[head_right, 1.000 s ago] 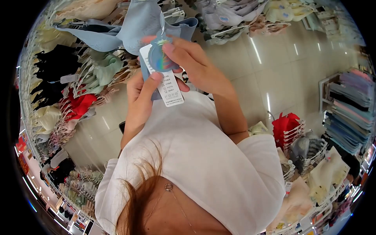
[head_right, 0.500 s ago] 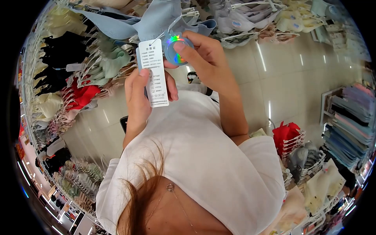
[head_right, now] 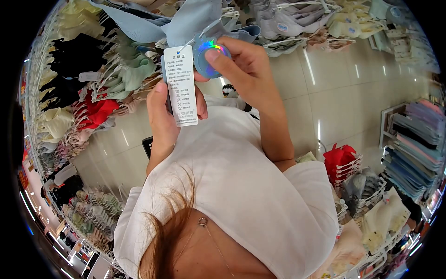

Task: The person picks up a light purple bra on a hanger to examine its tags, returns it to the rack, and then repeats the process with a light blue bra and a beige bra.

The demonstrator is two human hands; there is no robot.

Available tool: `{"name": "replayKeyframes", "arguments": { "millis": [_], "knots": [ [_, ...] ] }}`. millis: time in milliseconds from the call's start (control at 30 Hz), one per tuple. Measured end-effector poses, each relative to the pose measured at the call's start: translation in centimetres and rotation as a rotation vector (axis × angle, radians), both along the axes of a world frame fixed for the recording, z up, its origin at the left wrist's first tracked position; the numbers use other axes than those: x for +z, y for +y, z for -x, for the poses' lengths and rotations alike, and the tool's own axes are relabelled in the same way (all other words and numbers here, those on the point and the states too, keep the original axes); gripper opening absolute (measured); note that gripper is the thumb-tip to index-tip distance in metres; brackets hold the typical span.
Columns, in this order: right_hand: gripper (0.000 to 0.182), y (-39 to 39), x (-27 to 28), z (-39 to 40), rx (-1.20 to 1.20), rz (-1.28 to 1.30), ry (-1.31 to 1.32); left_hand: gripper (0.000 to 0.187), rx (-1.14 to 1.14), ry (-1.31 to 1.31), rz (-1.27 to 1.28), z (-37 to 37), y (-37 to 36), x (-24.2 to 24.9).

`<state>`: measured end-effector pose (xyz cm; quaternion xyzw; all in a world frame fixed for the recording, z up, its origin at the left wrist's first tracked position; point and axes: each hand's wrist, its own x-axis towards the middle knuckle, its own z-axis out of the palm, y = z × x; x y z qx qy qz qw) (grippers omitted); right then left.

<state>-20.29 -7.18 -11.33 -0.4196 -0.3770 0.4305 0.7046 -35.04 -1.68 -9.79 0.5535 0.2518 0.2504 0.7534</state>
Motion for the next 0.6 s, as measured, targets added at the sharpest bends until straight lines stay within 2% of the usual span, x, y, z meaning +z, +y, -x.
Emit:
{"name": "replayKeyframes", "arguments": {
  "millis": [233,333,433,600],
  "knots": [
    [0.014,-0.23,0.35,0.04,-0.031,-0.014,-0.022,0.060,-0.006,0.042,-0.020,-0.18,-0.14,0.56],
    [0.013,-0.34,0.54,0.62,-0.040,-0.002,0.005,0.056,-0.051,-0.053,0.044,0.28,0.02,-0.05],
    [0.013,-0.49,0.16,0.57,-0.034,0.004,-0.068,0.061,0.023,0.013,0.052,-0.05,-0.40,0.17],
    [0.013,-0.81,0.32,0.71,-0.027,0.022,-0.098,0.058,-0.024,0.013,0.103,0.55,-0.51,0.28]
  ]
}}
